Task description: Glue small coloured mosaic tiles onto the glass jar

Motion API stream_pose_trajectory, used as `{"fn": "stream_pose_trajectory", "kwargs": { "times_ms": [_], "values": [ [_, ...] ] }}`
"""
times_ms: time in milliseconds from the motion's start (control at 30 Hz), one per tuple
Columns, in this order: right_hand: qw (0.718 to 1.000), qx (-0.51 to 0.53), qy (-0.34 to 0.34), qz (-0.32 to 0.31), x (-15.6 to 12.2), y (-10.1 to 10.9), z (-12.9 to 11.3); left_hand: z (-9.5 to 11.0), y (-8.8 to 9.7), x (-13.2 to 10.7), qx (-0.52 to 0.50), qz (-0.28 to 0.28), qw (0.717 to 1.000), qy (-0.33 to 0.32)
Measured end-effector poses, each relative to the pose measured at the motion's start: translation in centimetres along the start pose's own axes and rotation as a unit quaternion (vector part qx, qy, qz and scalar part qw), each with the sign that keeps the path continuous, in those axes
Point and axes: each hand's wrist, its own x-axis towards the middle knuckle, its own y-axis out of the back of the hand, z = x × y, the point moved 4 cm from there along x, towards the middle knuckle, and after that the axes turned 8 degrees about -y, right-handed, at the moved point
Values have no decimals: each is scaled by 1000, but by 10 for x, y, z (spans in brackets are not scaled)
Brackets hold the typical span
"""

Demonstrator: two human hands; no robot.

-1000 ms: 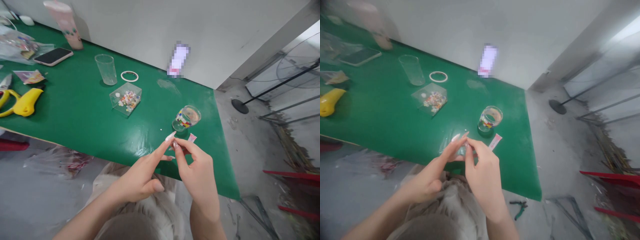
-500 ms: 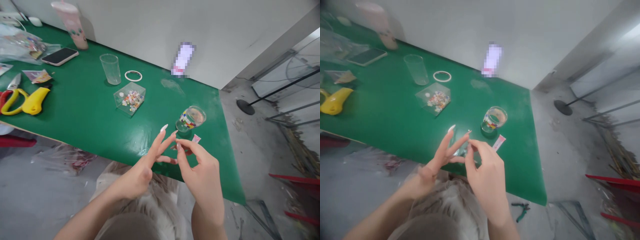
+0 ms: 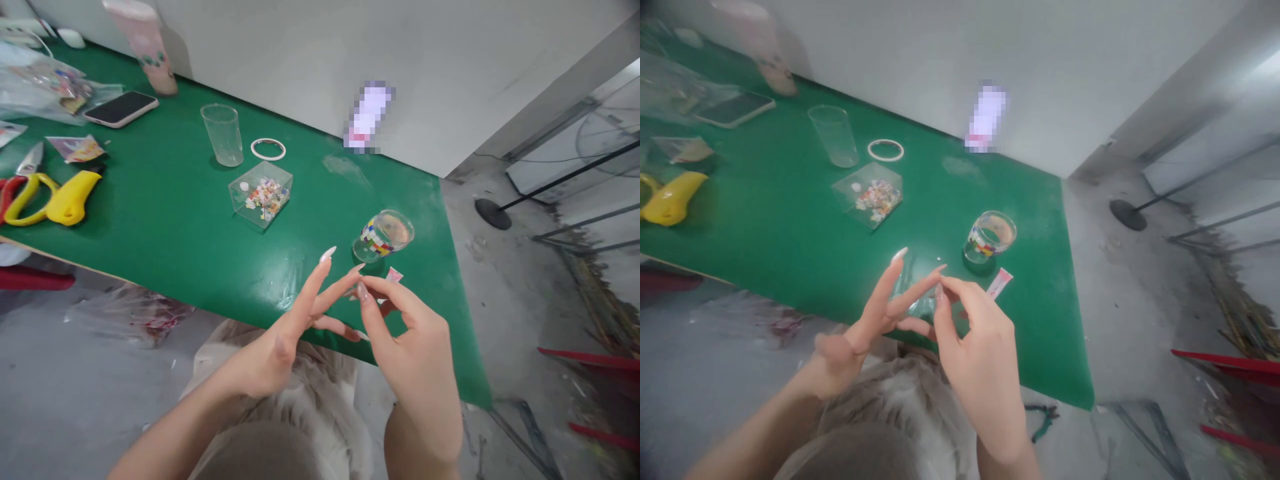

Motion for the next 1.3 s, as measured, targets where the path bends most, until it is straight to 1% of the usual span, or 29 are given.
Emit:
{"fn": "stream_pose_trajectory", "kwargs": {
  "times_ms": [67,200,400,533,633,733,867,967,1033,1167,1300],
  "values": [
    [1000,-12,1,4,0,0,-1,1,-1,1,34,-7,999,-13],
    [999,-38,15,18,0,0,-4,1,-4,3,102,-3,994,-29],
    [996,-74,34,35,1,-1,-8,2,-5,6,159,-16,986,-41],
    [994,-81,46,52,1,0,-10,1,-5,6,165,-10,985,-51],
    [995,-73,48,48,1,0,-11,0,-4,5,158,-5,986,-56],
    [996,-64,45,43,0,1,-10,-3,-2,3,151,0,988,-45],
    [996,-58,39,47,-2,2,-8,-5,0,-1,107,20,993,-52],
    [997,-49,40,49,-3,4,-7,-6,0,-3,50,30,998,-24],
    [997,-44,40,44,-3,5,-8,-5,1,-3,-17,41,999,-3],
    [998,-28,41,26,-6,8,-12,1,2,0,-169,62,983,20],
    [999,-4,43,7,-10,11,-17,6,2,5,-247,61,966,40]
  ]
}}
